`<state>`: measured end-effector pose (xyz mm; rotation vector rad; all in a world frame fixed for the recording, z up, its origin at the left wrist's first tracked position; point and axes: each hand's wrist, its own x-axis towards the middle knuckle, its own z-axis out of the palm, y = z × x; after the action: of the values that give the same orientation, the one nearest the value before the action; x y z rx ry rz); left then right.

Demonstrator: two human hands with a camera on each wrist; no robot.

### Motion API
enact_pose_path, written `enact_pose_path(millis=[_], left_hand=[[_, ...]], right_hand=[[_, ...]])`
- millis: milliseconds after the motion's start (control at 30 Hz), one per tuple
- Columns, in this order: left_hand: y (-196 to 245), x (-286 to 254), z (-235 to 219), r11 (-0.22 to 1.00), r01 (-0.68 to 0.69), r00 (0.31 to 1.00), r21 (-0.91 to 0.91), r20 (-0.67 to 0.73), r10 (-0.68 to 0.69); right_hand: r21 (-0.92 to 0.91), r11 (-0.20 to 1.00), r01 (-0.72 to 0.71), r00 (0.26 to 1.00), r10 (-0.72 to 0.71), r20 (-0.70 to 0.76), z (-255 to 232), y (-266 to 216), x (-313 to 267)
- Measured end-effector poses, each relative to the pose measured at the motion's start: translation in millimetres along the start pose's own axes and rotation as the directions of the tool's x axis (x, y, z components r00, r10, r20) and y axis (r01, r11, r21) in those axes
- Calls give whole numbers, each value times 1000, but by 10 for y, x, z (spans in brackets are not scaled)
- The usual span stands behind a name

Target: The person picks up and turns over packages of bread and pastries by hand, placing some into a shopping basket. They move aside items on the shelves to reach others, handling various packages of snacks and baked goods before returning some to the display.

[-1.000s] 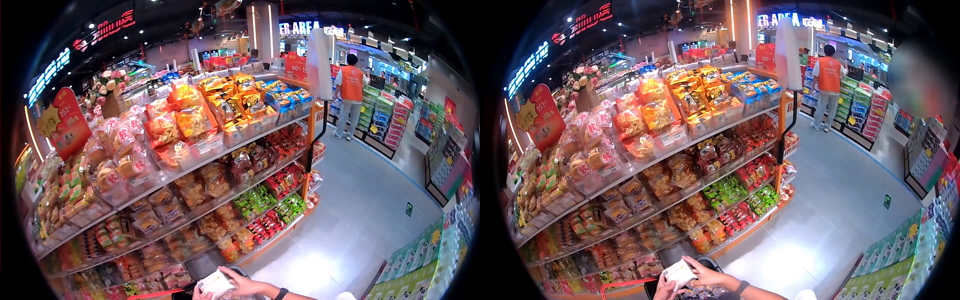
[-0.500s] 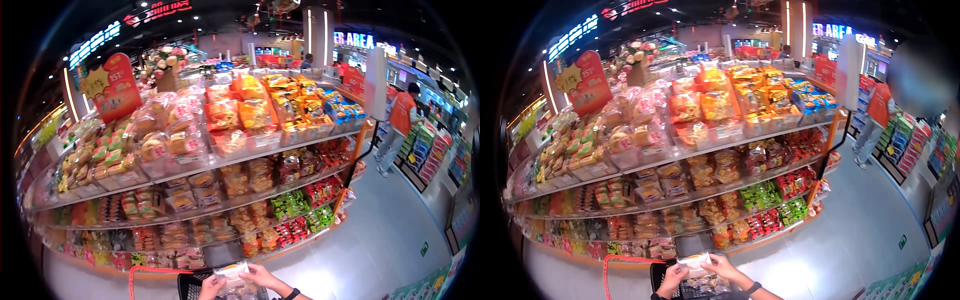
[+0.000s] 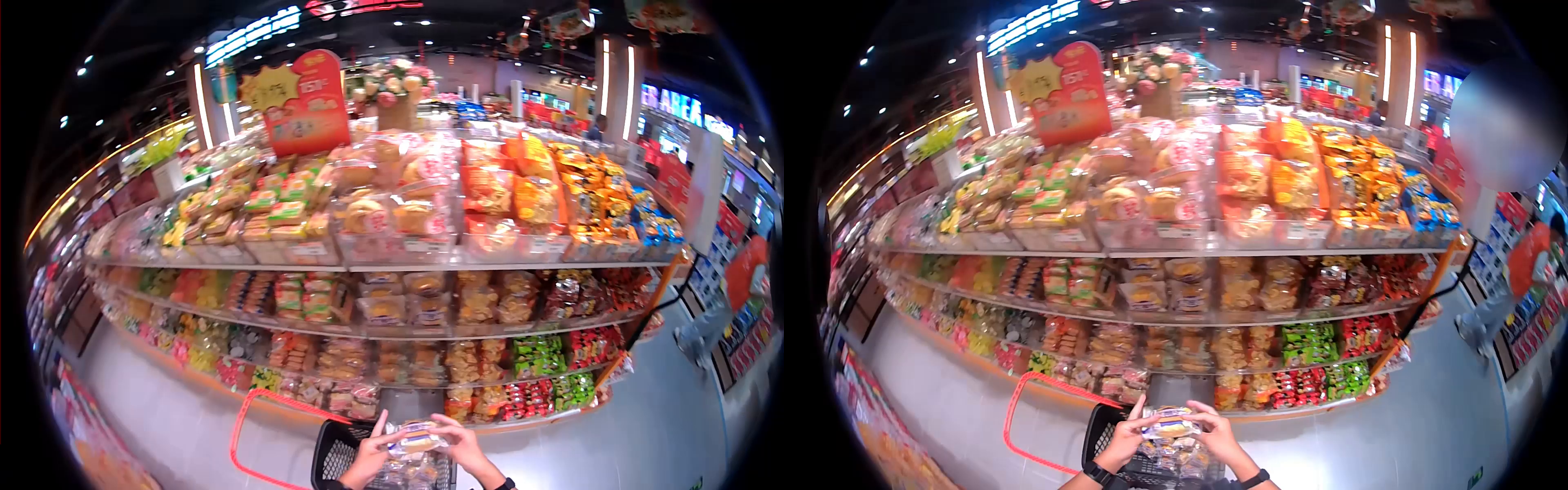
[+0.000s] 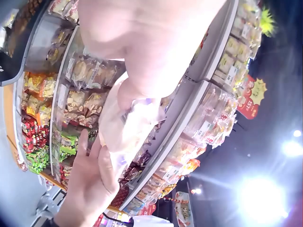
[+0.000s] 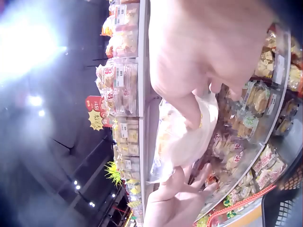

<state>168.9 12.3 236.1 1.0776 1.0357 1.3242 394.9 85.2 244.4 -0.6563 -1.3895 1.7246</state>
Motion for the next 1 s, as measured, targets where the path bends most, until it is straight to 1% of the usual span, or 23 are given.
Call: enact_pose_path(millis=[33,67,100,167,267,367,400,433,500,533,567,600,633,667,700,733,767,833,867,933,967,1000], left_hand=[[-26,2,-29,999,-44,999,30,-25,45],[-42,3,-52,999,-41,999,-23,-23,40],[48,-29,-61,963,83,997,-256,24,-80],[260,-76,-66,847,197,979,-494,62,-192],[234,-73,-225,693,134,986,-708,162,-26],[250,-116,-146,798,145,981,-585,-20,-193],[235,-124,-134,847,128,982,-516,-53,-181],[238,-129,-137,854,105,985,-510,-63,-158],[252,-124,-113,865,65,991,-498,-71,-116],[284,-124,-120,857,70,991,-511,-60,-117],[333,-130,-139,848,75,992,-524,-47,-117],[337,-133,-152,850,96,989,-517,-44,-139],[345,-137,-151,847,117,989,-519,-16,-147],[358,-138,-140,843,137,988,-519,12,-153],[378,-118,-120,841,153,987,-518,40,-155],[402,-112,-91,846,182,983,-501,77,-166],[435,-95,-43,845,194,981,-498,80,-177],[348,-43,-29,882,164,985,-442,114,-126],[316,-28,-20,879,149,988,-454,110,-110],[457,-7,122,867,125,991,-482,107,-83],[553,-24,219,851,135,991,-507,79,-110],[473,-14,228,849,199,977,-490,36,-208]], right_hand=[[-168,985,35,999,-40,-31,50,-103,14],[-138,989,45,998,-51,-39,101,-145,32],[-109,993,54,997,-60,-52,138,-156,44],[-90,994,66,997,-70,-32,162,-113,85],[-100,993,68,998,-68,7,190,-85,125],[-152,987,54,999,-52,15,236,-108,166],[-186,981,56,998,-55,14,244,-98,182],[-221,974,58,998,-57,10,247,-82,192],[-197,980,26,999,-32,-28,215,-51,215],[-185,983,10,998,-20,-53,198,-63,204],[-56,996,-71,990,63,-127,197,-83,169],[81,987,-138,970,151,-189,282,-236,154],[221,956,-191,941,242,-235,323,-322,136],[93,973,-210,949,226,-218,265,-215,145],[-98,984,-147,969,124,-214,246,-151,109],[-97,973,-210,971,196,-134,193,-88,95],[-100,957,-274,962,270,-51,148,-40,87],[-70,918,-390,920,386,-60,142,-116,30],[-53,893,-446,894,443,-68,120,-149,-5],[-29,939,-343,937,340,-79,100,-144,-56],[-18,957,-290,954,288,-88,97,-125,-80],[-25,977,-213,973,210,-95,72,-62,-97]])
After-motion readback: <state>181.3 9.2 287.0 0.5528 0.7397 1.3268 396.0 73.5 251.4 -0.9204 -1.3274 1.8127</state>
